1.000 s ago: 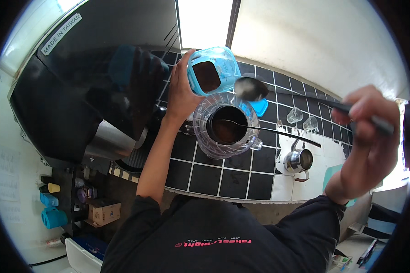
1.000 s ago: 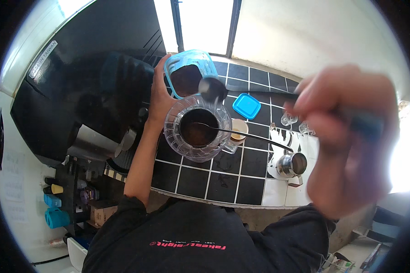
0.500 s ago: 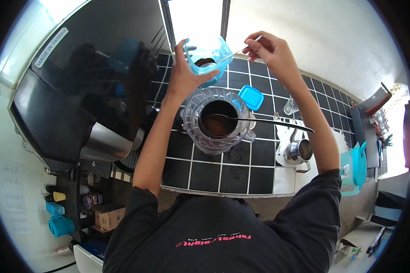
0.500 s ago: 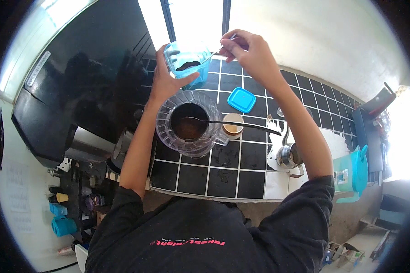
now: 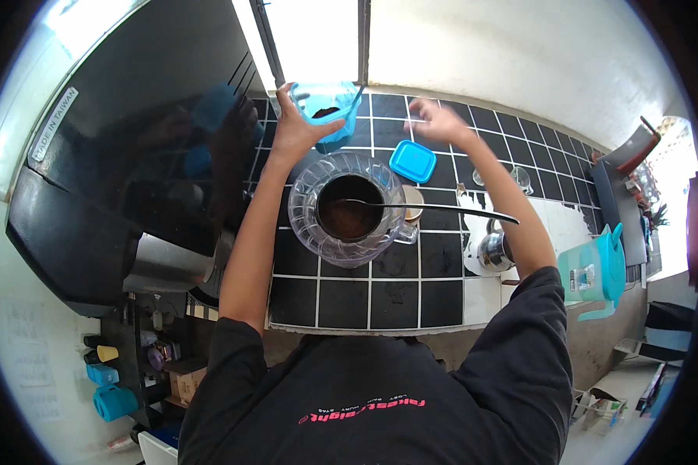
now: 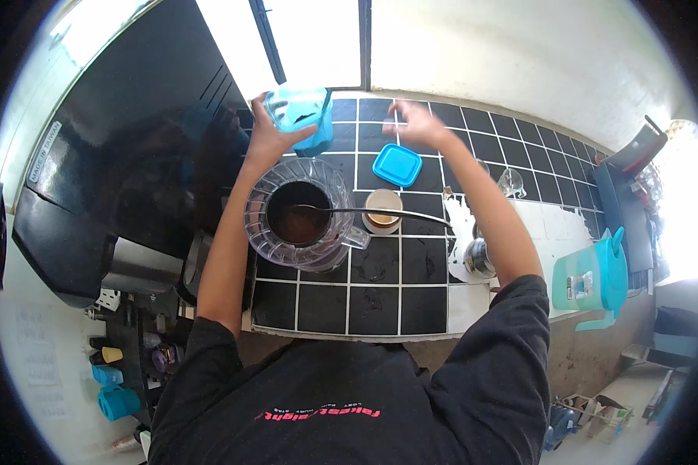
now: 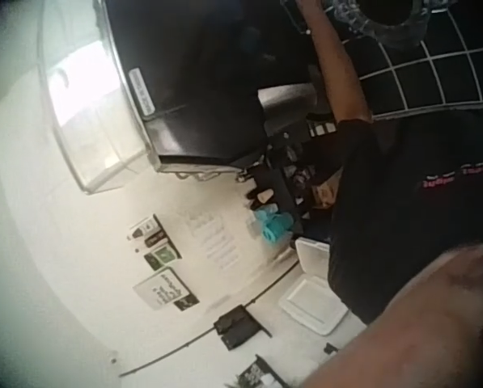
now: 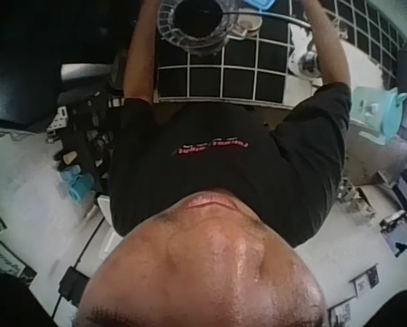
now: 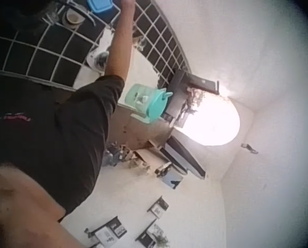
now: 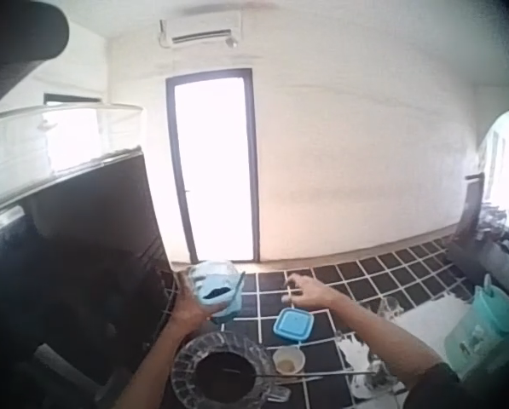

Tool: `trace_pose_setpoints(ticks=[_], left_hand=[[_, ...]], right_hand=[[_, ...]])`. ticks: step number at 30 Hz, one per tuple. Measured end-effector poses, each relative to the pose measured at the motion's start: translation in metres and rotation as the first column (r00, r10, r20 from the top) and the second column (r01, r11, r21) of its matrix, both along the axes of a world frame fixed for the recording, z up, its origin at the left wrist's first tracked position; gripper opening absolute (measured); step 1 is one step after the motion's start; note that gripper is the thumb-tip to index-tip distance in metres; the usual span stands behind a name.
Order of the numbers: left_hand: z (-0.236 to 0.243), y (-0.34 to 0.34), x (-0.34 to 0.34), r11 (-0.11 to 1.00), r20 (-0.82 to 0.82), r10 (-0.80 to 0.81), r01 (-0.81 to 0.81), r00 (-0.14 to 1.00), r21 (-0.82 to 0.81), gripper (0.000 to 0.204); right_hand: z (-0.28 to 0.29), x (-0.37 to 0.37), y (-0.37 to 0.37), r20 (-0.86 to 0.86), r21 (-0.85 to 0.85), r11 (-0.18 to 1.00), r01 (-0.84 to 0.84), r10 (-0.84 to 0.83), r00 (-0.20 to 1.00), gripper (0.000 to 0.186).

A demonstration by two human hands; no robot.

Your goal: The person is preparing a coffee drink by stirring a dark liquid in a pitcher, adding powder, and pouring water.

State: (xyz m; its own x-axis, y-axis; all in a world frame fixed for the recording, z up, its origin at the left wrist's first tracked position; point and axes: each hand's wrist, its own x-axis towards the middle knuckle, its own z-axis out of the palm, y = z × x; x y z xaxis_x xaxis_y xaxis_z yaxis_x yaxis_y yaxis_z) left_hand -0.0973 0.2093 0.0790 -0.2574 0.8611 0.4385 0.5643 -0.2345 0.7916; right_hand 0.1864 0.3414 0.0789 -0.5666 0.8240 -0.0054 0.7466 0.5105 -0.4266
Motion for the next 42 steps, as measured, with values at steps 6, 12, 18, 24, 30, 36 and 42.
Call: trace_pose_setpoints(ticks=[6,12,18,24,30,36,42], left_hand=[[-0.015,0.005,-0.006,0.993,-0.069,0.030,-0.038,0.997,-0.113,0.116],[-0.020,0.003,-0.006,0.976,-0.015,0.034,-0.037,0.999,-0.214,0.120],[-0.022,-0.001,0.005,0.952,-0.046,0.073,-0.083,0.996,-0.293,0.123],[-0.028,-0.008,-0.011,0.942,-0.065,-0.002,-0.020,0.998,-0.334,0.140],[-0.020,-0.018,-0.014,0.922,-0.171,-0.004,-0.063,0.985,-0.382,0.143],[-0.015,-0.061,-0.019,0.953,-0.201,0.067,-0.123,0.977,-0.276,0.110],[-0.002,-0.100,-0.006,0.974,-0.190,0.095,-0.130,0.977,-0.183,0.088]], right_hand=[[-0.060,0.001,-0.028,0.380,-0.100,0.993,-0.058,0.092,0.920,0.077],[-0.060,0.004,-0.030,0.316,-0.071,0.985,-0.160,0.174,0.933,0.078],[-0.011,0.000,-0.022,-0.104,0.167,0.978,0.126,-0.109,0.989,0.079],[0.110,-0.064,-0.068,-0.163,0.334,0.941,0.050,0.005,0.987,0.075],[0.138,-0.137,-0.081,0.197,0.168,0.944,-0.283,0.249,0.948,0.077],[0.115,-0.178,-0.065,0.408,0.086,0.934,-0.348,0.286,0.867,0.081],[0.109,-0.196,-0.072,0.448,0.208,0.916,-0.343,0.222,0.866,0.079]])
